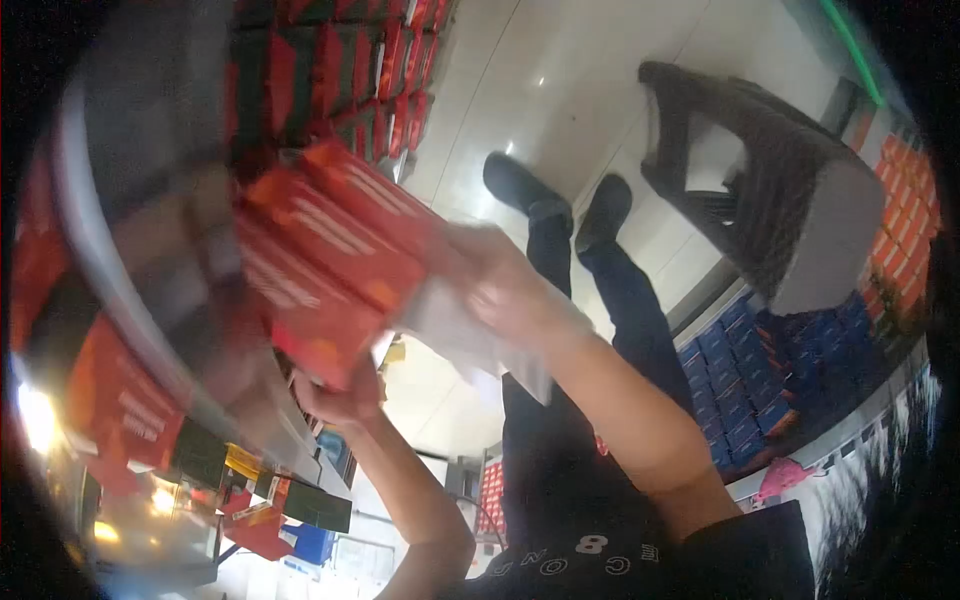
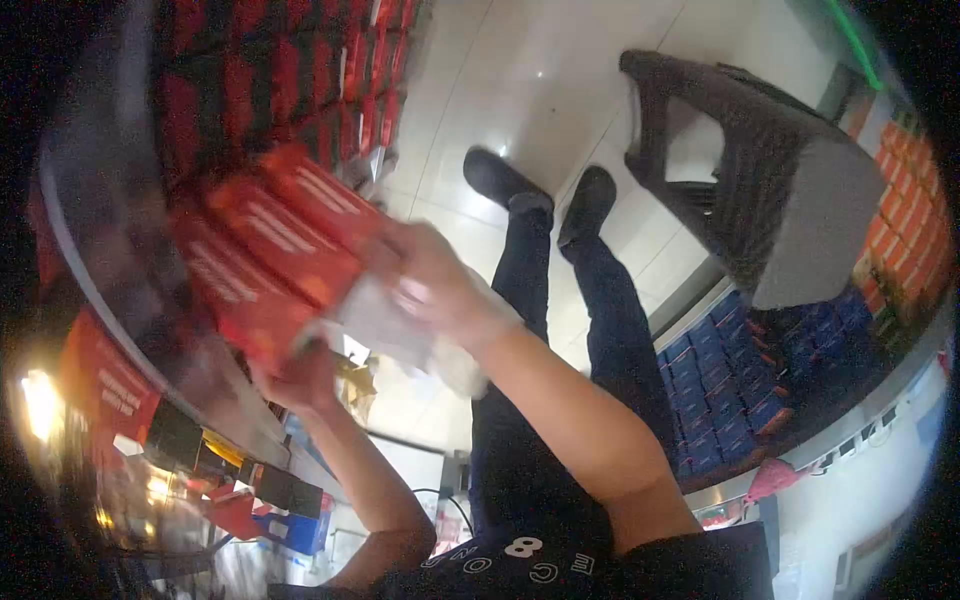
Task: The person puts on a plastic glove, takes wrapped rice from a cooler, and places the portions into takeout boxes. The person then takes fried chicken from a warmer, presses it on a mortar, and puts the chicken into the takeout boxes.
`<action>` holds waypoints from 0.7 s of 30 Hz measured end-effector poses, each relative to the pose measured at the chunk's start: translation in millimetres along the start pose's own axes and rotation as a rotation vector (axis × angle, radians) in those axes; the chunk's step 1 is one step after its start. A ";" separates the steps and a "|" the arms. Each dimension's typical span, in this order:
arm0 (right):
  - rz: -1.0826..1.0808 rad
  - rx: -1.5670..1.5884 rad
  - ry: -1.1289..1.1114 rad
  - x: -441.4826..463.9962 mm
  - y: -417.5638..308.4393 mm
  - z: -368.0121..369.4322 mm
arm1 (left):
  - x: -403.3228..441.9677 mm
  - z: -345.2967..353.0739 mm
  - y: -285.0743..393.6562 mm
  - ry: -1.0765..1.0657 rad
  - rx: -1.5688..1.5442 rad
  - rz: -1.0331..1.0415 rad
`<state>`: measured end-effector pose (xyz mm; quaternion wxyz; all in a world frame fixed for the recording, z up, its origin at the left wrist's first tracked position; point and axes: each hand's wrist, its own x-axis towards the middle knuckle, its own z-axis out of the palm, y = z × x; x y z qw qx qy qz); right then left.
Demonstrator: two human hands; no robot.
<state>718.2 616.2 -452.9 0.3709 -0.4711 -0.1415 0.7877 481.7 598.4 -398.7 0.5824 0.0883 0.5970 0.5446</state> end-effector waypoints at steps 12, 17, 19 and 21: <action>0.111 0.144 0.111 -272.0 -0.2 -109.6 | -149.7 76.2 -57.7 -0.287 -0.115 -1.045; -0.123 -0.283 0.096 -318.3 -170.2 -39.1 | -145.5 169.6 26.8 -0.727 -0.076 -1.040; -0.200 -0.329 0.053 -315.4 -193.4 -55.5 | -131.3 208.9 62.5 -0.895 0.060 -0.936; -0.258 -0.407 0.158 -315.3 -268.7 -11.6 | -114.1 243.3 90.3 -1.021 -0.007 -0.805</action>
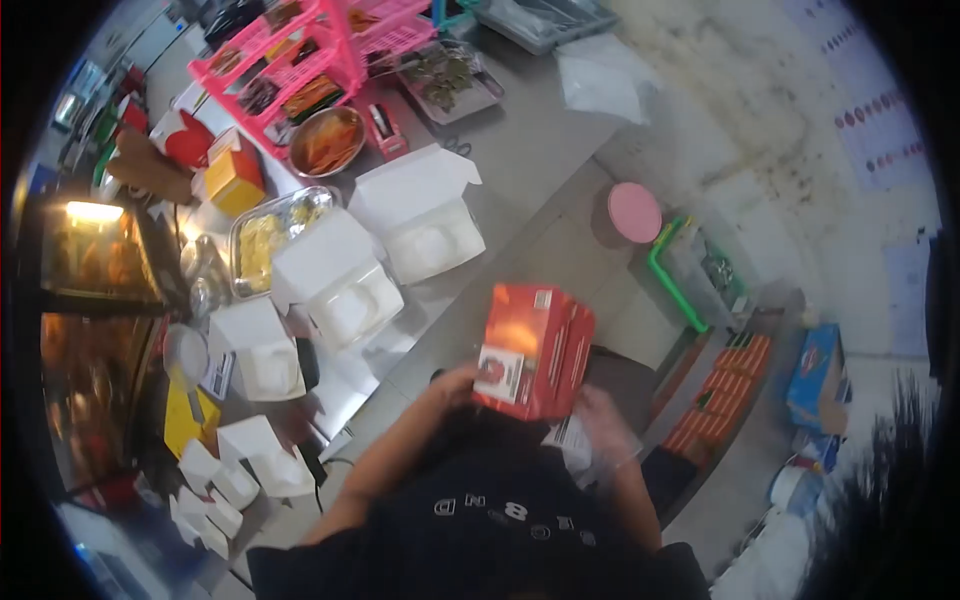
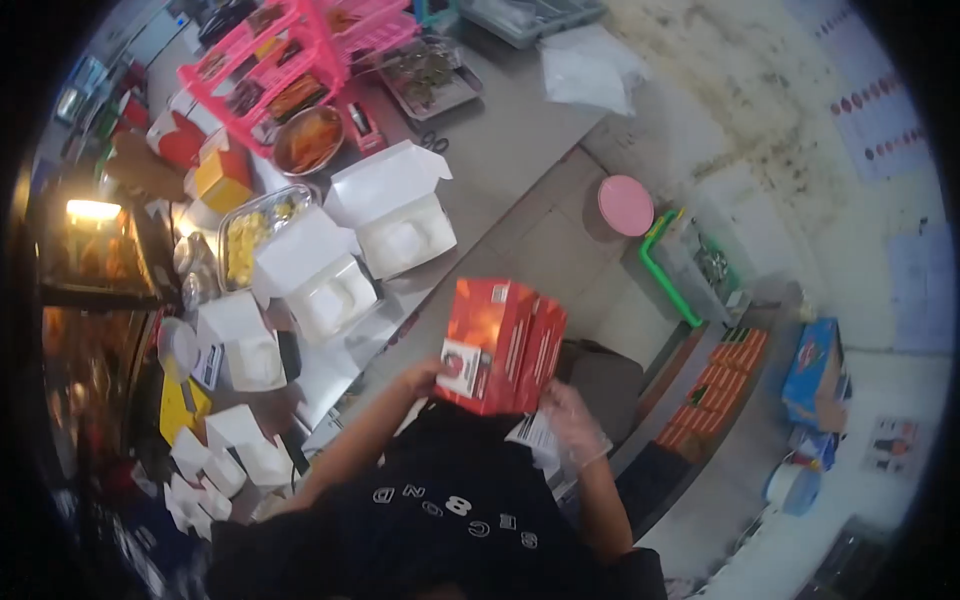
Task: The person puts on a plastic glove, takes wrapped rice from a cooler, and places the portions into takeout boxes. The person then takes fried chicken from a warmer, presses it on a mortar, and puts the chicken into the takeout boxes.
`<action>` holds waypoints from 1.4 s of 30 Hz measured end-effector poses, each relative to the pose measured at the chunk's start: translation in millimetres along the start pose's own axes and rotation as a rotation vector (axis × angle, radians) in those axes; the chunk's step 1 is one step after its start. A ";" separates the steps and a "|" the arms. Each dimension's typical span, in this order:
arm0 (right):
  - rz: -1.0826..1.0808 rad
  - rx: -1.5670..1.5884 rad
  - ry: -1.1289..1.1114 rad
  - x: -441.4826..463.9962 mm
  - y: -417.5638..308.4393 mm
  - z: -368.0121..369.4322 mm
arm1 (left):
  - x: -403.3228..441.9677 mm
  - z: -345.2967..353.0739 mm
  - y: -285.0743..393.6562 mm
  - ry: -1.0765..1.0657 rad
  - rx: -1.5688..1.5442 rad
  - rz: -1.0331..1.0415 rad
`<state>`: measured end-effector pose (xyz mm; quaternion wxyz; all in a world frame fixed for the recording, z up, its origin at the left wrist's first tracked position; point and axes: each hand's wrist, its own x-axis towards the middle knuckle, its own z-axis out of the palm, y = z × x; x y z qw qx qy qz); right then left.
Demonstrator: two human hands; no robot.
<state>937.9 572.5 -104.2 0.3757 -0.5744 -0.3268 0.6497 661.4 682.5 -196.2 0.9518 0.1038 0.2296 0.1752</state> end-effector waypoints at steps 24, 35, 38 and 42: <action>-0.382 -0.149 -0.022 420.2 -228.5 -170.6 | 199.6 71.9 349.4 0.486 0.544 0.418; -0.296 -0.521 0.029 510.5 -174.9 -154.0 | 155.4 114.7 394.5 0.955 0.716 0.630; -0.378 -0.705 0.113 442.6 -259.8 -123.9 | 136.7 143.5 373.6 0.891 0.669 0.764; -0.193 -0.374 -0.199 392.7 -286.7 -110.7 | 169.8 142.4 318.1 0.883 0.908 0.843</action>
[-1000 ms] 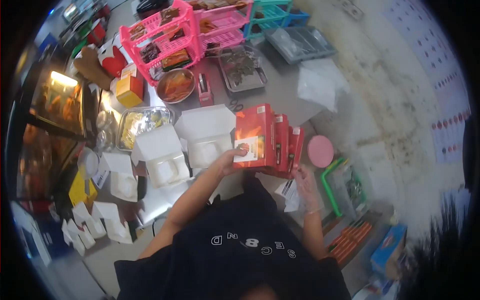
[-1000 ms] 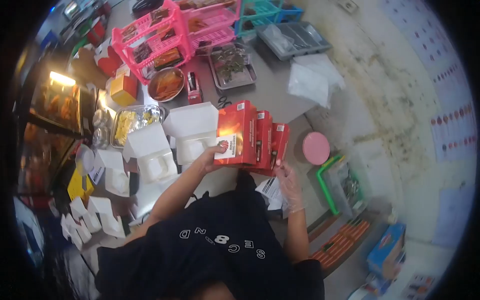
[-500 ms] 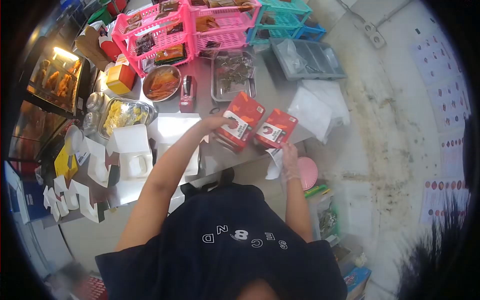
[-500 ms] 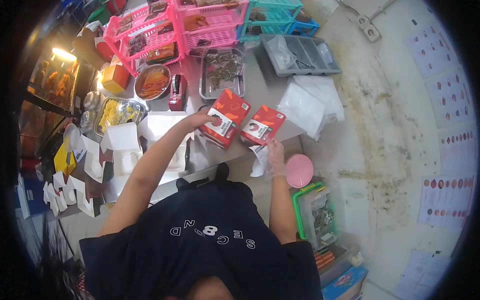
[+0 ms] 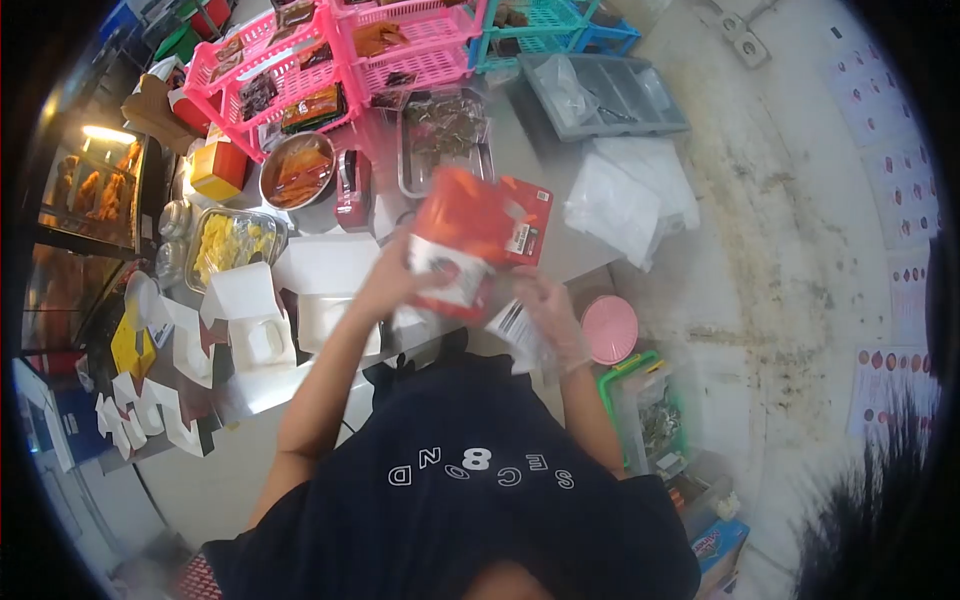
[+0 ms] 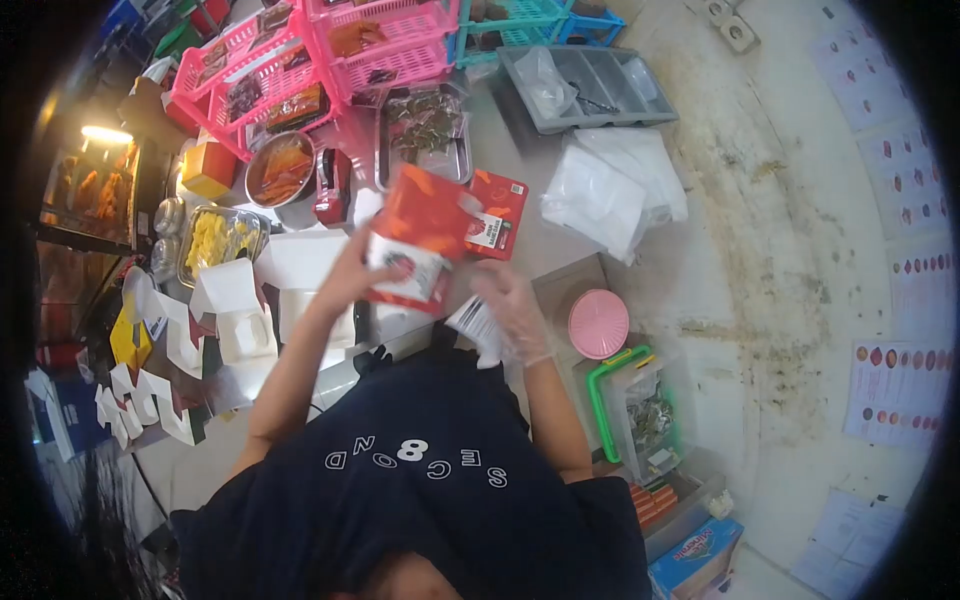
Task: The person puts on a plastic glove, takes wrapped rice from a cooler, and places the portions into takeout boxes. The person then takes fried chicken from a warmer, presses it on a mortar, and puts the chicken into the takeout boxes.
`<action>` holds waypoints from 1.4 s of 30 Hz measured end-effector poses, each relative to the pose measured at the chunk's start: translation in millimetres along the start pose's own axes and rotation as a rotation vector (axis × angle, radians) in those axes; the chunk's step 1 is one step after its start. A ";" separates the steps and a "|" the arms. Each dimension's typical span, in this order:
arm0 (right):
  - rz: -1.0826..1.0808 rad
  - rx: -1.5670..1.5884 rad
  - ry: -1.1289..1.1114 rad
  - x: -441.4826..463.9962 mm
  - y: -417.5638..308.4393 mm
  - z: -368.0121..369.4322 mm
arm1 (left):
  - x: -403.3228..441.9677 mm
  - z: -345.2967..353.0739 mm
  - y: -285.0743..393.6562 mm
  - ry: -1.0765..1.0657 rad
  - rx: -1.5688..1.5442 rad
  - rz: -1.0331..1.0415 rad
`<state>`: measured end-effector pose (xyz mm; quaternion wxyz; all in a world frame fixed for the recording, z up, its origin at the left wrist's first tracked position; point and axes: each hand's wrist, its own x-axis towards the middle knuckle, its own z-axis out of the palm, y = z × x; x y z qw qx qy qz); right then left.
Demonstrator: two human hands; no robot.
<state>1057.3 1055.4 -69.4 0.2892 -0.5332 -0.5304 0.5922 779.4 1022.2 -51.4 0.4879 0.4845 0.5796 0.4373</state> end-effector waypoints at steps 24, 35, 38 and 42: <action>-0.128 -0.009 -0.047 -17.2 28.4 -44.6 | 35.2 140.2 -21.9 -0.070 -0.207 -0.028; 0.074 0.462 0.342 -7.4 -0.3 -70.0 | 96.1 178.6 -46.0 0.192 0.683 0.262; 0.076 0.462 0.468 27.0 -8.2 -87.1 | 96.9 185.7 -86.8 0.171 0.897 0.291; 0.161 0.651 0.104 111.5 -34.9 -86.6 | 54.5 165.9 -87.4 -0.187 1.017 0.345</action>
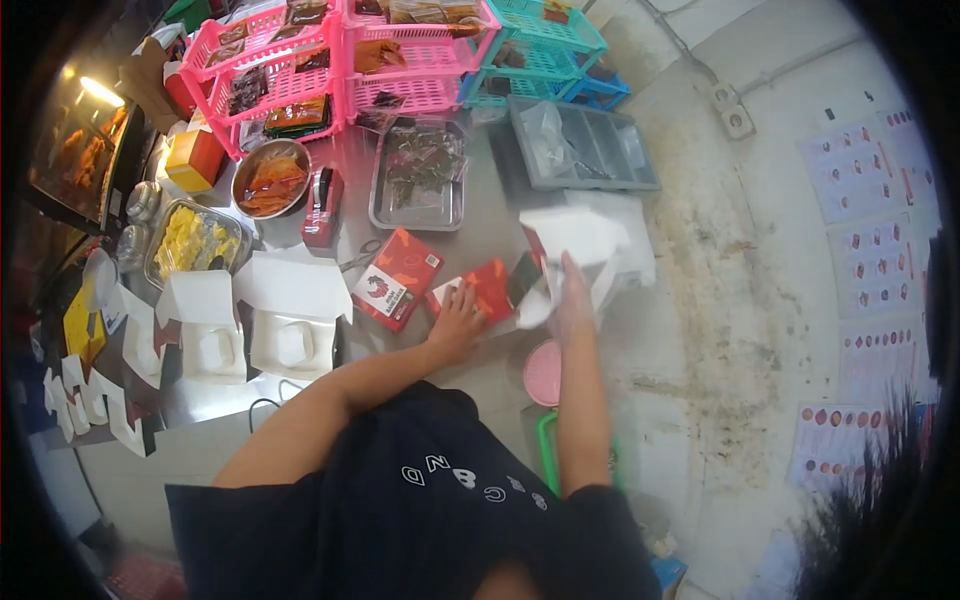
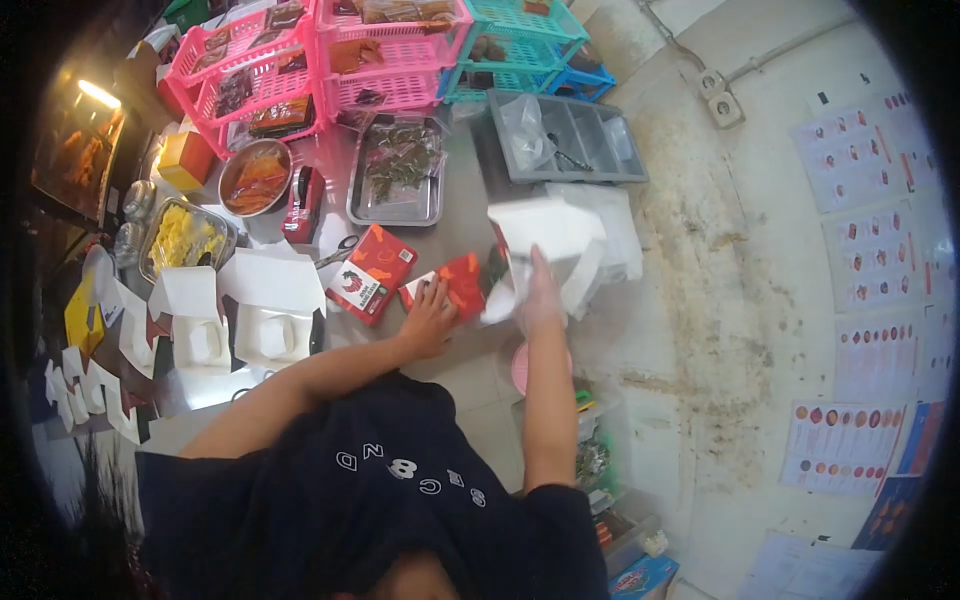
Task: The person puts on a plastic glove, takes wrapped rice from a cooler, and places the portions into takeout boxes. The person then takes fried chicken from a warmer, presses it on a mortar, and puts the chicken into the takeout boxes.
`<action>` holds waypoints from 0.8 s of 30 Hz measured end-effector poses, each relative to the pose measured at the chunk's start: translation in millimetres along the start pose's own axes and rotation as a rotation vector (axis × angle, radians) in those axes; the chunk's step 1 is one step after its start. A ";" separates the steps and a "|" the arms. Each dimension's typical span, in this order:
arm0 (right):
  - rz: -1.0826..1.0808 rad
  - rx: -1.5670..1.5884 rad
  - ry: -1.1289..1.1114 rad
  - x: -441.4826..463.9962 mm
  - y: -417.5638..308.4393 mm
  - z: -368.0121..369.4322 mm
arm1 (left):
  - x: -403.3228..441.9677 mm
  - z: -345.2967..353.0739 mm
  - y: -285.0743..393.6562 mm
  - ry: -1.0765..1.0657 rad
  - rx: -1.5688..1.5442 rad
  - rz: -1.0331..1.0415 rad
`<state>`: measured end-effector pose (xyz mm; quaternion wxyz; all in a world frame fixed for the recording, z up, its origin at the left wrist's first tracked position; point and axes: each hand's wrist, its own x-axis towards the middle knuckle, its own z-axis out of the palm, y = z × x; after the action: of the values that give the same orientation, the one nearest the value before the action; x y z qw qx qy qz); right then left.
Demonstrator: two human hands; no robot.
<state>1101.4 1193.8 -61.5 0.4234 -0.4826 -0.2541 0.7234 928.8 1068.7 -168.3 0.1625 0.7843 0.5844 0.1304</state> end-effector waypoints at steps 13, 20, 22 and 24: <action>-0.279 -0.978 0.288 -7.6 59.3 -36.1 | -33.7 12.1 -24.2 0.142 -0.134 0.072; -0.151 -0.831 0.359 -85.1 126.1 10.5 | -19.1 7.3 -5.0 0.049 -0.435 0.025; -0.261 -0.772 0.293 -83.6 130.1 5.6 | -18.6 -0.1 1.5 0.088 -0.474 0.039; -0.300 -0.807 0.361 -99.1 101.0 24.2 | -18.0 -25.3 12.0 0.045 -0.333 0.080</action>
<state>1059.6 1058.1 -82.2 0.3392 -0.6847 -0.5044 0.4022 924.2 1050.9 -140.6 0.2718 0.7659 0.5265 0.2495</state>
